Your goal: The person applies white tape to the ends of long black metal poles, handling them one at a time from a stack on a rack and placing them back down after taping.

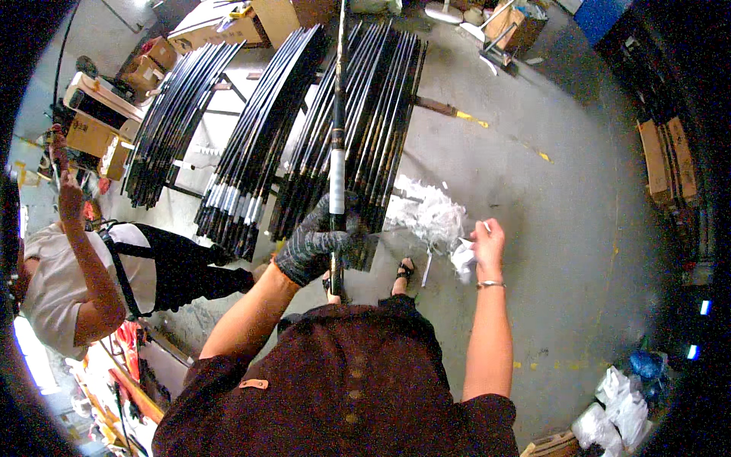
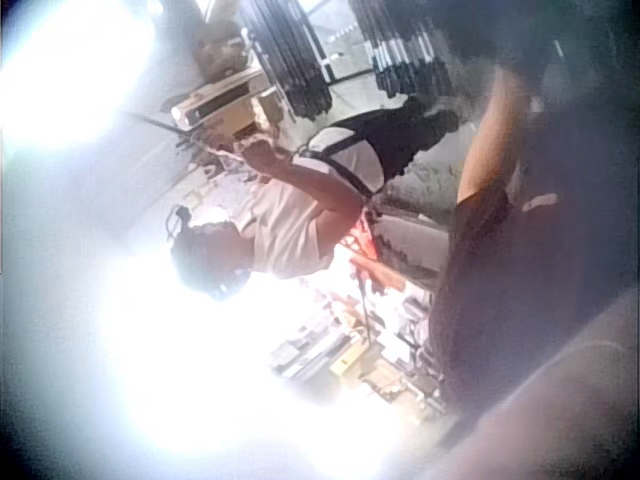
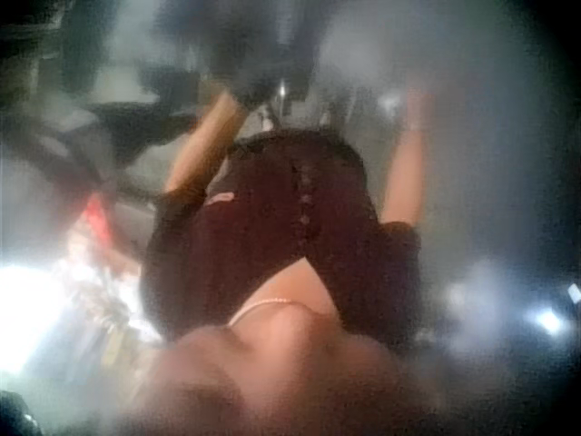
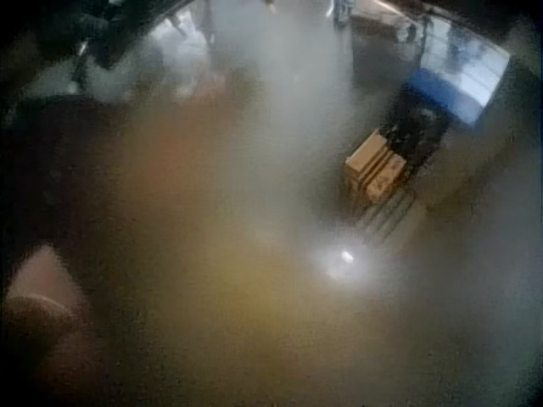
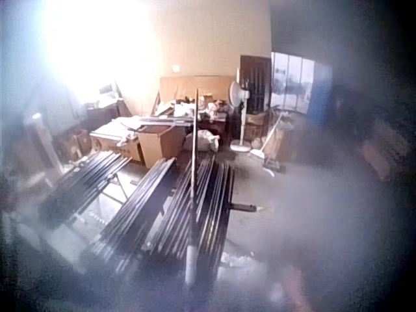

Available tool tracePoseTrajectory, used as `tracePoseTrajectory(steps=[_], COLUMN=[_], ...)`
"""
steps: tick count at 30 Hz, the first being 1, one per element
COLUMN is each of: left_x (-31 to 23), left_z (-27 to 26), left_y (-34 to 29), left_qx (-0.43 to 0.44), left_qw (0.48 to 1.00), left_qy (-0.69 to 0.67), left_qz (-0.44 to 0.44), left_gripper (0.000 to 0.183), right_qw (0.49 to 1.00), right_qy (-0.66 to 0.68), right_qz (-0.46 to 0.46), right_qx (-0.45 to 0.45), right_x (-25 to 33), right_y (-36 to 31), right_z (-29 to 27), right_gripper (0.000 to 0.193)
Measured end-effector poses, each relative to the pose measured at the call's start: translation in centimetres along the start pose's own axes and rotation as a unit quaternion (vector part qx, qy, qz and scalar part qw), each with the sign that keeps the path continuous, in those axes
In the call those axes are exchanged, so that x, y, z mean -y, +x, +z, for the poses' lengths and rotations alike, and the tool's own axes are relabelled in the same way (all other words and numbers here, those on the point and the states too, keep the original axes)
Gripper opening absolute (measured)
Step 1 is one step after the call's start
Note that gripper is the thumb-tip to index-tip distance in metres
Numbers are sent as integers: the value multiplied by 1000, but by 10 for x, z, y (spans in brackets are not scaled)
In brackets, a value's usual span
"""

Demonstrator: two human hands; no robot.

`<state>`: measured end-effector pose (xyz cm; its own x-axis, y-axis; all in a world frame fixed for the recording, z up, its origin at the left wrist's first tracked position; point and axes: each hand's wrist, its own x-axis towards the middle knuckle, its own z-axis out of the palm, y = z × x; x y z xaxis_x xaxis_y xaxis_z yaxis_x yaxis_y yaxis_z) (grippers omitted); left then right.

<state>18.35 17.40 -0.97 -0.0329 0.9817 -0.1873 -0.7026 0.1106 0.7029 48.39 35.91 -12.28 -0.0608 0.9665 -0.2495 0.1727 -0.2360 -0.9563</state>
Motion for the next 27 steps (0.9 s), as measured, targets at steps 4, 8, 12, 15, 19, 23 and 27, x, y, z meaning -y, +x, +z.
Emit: tracePoseTrajectory(steps=[4,8,12,15,19,23,27], left_x=[-1,-5,3,3,-9,-26,-33], left_z=[-2,9,6,17,36,45,29], left_y=[7,14,18,21,16,15,17], left_qx=[-27,-73,-89,-94,-58,8,39], left_qw=[999,993,980,976,981,991,995], left_qy=[0,39,148,176,166,101,-28], left_qz=[47,82,101,85,77,86,88], left_gripper=[64,60,65,66,61,67,72], right_qw=[900,777,847,905,907,913,946], right_qy=[420,609,518,424,418,406,280], right_qz=[120,90,34,-3,-39,-24,-78], right_qx=[5,129,117,17,43,-38,-142], right_x=[44,50,98,119,135,121,107], right_y=[-10,6,6,18,31,55,65], right_z=[2,-39,-47,-51,-58,-78,-97], right_gripper=[22,20,20,22,22,24,18])
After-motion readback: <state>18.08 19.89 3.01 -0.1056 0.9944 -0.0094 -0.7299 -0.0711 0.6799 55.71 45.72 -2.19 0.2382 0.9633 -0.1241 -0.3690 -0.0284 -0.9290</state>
